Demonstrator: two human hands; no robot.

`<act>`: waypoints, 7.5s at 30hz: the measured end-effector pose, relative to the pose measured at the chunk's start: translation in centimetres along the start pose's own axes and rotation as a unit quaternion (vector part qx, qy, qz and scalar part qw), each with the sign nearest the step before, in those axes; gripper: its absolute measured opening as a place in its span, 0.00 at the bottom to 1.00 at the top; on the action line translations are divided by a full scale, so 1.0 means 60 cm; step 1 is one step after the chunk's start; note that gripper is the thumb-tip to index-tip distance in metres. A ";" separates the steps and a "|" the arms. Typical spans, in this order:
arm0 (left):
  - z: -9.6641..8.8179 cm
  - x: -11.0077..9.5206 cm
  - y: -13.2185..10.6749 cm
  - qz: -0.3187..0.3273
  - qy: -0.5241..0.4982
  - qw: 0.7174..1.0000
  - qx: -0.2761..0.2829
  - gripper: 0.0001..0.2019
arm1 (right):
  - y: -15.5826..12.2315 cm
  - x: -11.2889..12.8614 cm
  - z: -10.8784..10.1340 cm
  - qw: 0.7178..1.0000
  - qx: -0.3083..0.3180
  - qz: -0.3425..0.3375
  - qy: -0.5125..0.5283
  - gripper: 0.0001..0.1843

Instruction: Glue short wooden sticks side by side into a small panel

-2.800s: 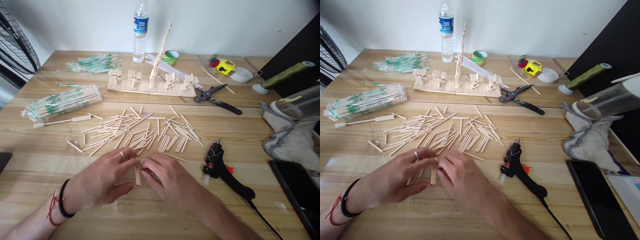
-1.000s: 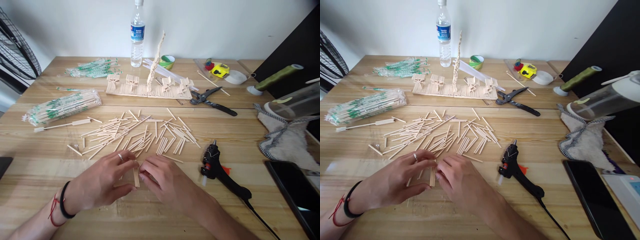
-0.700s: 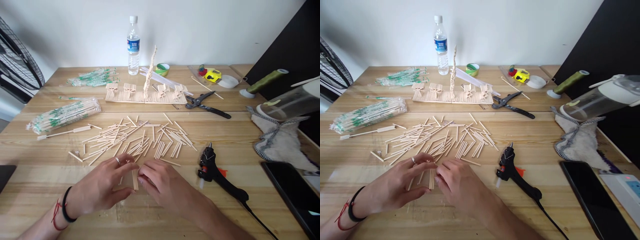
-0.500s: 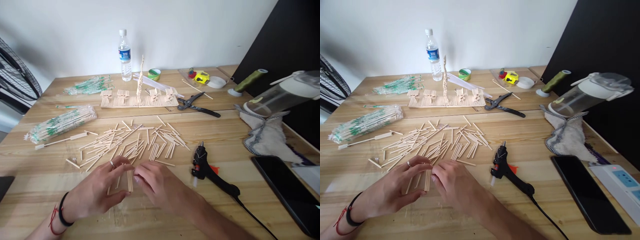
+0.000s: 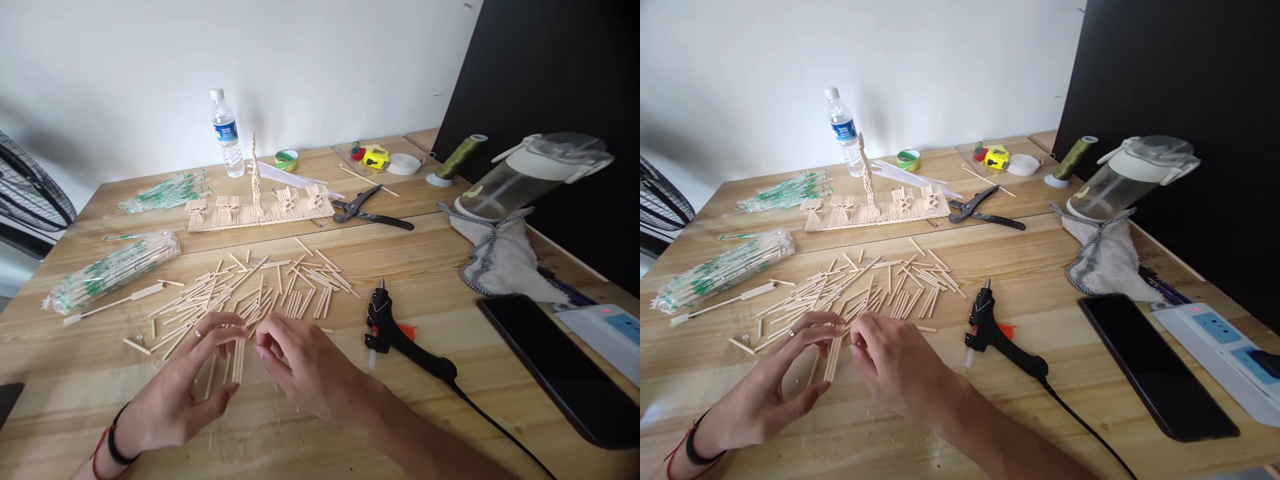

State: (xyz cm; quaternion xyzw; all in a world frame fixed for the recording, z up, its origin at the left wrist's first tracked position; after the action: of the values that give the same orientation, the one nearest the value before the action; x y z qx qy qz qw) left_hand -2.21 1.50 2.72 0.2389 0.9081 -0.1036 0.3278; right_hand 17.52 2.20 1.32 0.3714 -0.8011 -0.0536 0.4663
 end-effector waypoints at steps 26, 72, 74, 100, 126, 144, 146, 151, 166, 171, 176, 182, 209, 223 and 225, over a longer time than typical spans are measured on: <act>-0.006 0.010 0.000 -0.060 -0.007 0.994 -0.090 0.21 | -0.007 0.001 0.007 1.000 0.028 0.003 0.004 0.11; 0.008 0.008 -0.007 -0.016 -0.041 0.998 -0.033 0.25 | -0.005 0.003 0.003 0.983 -0.010 0.053 0.173 0.38; 0.009 0.010 -0.007 -0.018 -0.045 0.998 -0.034 0.25 | -0.005 0.005 0.002 0.985 -0.012 0.049 0.162 0.37; 0.003 0.002 0.002 -0.004 -0.015 0.998 -0.056 0.25 | -0.008 0.000 0.008 0.991 -0.016 0.032 0.127 0.32; 0.010 -0.003 0.005 0.000 -0.025 0.999 -0.022 0.26 | -0.009 0.005 0.009 0.993 0.005 0.018 0.114 0.33; 0.012 -0.005 0.005 0.007 -0.004 1.000 -0.025 0.27 | -0.010 0.008 0.011 0.996 0.008 0.021 0.092 0.33; 0.011 -0.006 0.005 0.009 -0.003 1.000 -0.025 0.26 | -0.009 0.008 0.011 0.995 0.011 0.024 0.096 0.32; 0.013 -0.004 0.004 0.006 0.002 1.000 -0.018 0.27 | -0.009 0.006 0.012 0.995 0.025 0.032 0.095 0.30; 0.024 0.001 0.004 0.002 0.021 1.000 0.018 0.30 | -0.011 0.009 0.015 0.996 0.072 0.030 0.053 0.29; 0.028 0.003 0.003 -0.001 0.025 0.999 0.027 0.31 | -0.013 0.008 0.016 0.995 0.078 0.036 0.048 0.29; 0.026 0.001 0.002 0.003 0.035 0.999 0.027 0.27 | -0.012 0.008 0.016 0.995 0.080 0.034 0.046 0.29; 0.030 0.004 0.001 -0.005 0.045 0.998 0.040 0.26 | -0.009 0.010 0.016 0.996 0.077 0.031 0.045 0.29; 0.027 0.002 0.003 0.019 0.045 0.998 0.025 0.28 | -0.008 0.009 0.017 0.994 0.095 0.042 0.040 0.29; 0.030 0.003 0.003 0.025 0.048 0.998 0.038 0.26 | -0.013 0.013 0.019 0.994 0.108 0.030 0.012 0.29; 0.030 0.003 0.002 0.026 0.046 0.998 0.039 0.26 | -0.015 0.012 0.018 0.993 0.109 0.034 0.011 0.29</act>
State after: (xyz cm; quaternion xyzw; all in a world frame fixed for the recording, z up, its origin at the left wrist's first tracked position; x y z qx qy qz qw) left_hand -1.28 1.07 1.22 0.2797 0.9111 -0.1190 0.2785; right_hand 16.96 0.83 0.84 0.3931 -0.8091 0.0544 0.4334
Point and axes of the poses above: each hand's wrist, its own y-axis towards the middle knuckle, its own z-axis out of the palm, x = y × z, the point moved 5 cm from there along y, towards the middle knuckle, and after that the axes turned 12 degrees about -z, right-handed, at the moved point
